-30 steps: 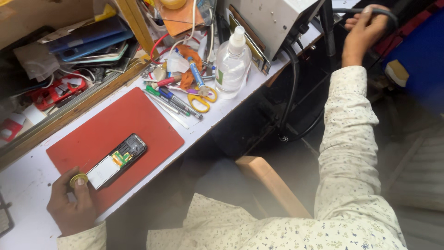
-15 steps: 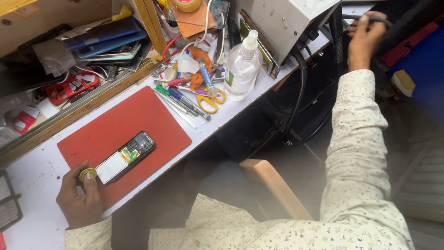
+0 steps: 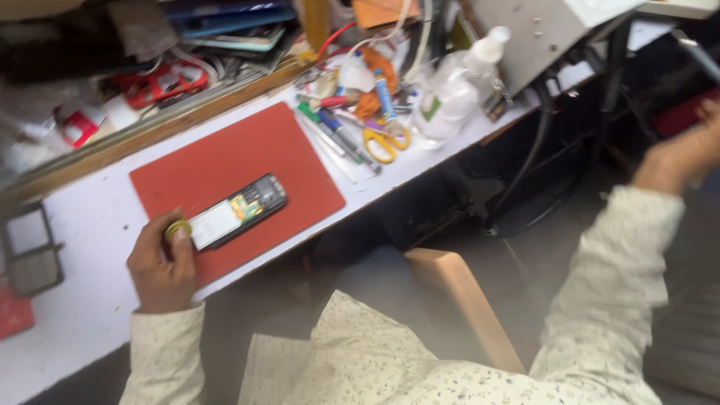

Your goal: The person applies flux paste to a mobile phone circuit board and then solders components using a soldering iron and solder wire. The phone is held steady while the person works on specific points on the board.

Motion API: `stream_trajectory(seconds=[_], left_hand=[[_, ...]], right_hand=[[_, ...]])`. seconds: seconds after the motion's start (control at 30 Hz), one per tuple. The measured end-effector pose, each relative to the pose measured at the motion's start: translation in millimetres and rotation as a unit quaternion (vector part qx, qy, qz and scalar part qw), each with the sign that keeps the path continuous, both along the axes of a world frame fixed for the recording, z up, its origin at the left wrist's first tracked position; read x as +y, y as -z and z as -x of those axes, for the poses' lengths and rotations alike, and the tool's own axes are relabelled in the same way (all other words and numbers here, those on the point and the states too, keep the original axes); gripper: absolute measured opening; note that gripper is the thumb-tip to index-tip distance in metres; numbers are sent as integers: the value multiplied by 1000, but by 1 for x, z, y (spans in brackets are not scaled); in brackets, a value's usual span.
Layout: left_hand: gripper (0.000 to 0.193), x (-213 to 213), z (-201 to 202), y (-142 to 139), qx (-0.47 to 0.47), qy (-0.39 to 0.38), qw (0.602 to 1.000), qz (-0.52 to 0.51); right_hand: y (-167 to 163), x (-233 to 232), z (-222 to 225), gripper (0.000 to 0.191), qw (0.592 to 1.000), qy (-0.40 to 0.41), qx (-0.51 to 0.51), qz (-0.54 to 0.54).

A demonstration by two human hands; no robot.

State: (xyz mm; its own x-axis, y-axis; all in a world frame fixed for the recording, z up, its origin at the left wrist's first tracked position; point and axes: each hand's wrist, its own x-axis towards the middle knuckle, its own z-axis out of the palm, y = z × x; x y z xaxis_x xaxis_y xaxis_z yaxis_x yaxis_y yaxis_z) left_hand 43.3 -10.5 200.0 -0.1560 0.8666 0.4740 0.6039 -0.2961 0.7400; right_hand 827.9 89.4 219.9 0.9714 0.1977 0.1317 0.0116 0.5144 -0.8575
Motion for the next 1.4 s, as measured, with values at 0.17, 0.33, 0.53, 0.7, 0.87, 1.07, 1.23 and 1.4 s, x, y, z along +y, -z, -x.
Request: stream_trajectory(seconds=[0.17, 0.33, 0.53, 0.7, 0.87, 1.07, 1.23, 1.4], left_hand=[[20, -3, -3, -7, 13, -3, 1000, -22], [18, -6, -3, -11, 21, -1, 998, -61], [21, -6, -4, -10, -13, 25, 998, -55], [22, -8, -1, -11, -42, 34, 996, -70], [22, -11, -3, -13, -21, 48, 995, -80], [23, -11, -2, -12, -41, 45, 994, -88], [23, -9, -2, -8, -63, 35, 995, -68], [26, -6, -1, -3, -97, 35, 994, -49]], right_hand=[[25, -92, 75, 28, 988, -154, -3, 13], [-5, -138, 251, 38, 932, -255, -240, -92], [-24, -140, 417, 24, 837, -460, -281, -92], [1, -131, 471, 15, 841, -519, -140, -56], [28, -107, 501, 14, 829, -552, 74, -56], [39, -81, 512, 19, 803, -579, 130, -52], [34, -59, 511, 21, 836, -540, -92, -32], [27, -45, 519, 31, 793, -571, -213, 13]])
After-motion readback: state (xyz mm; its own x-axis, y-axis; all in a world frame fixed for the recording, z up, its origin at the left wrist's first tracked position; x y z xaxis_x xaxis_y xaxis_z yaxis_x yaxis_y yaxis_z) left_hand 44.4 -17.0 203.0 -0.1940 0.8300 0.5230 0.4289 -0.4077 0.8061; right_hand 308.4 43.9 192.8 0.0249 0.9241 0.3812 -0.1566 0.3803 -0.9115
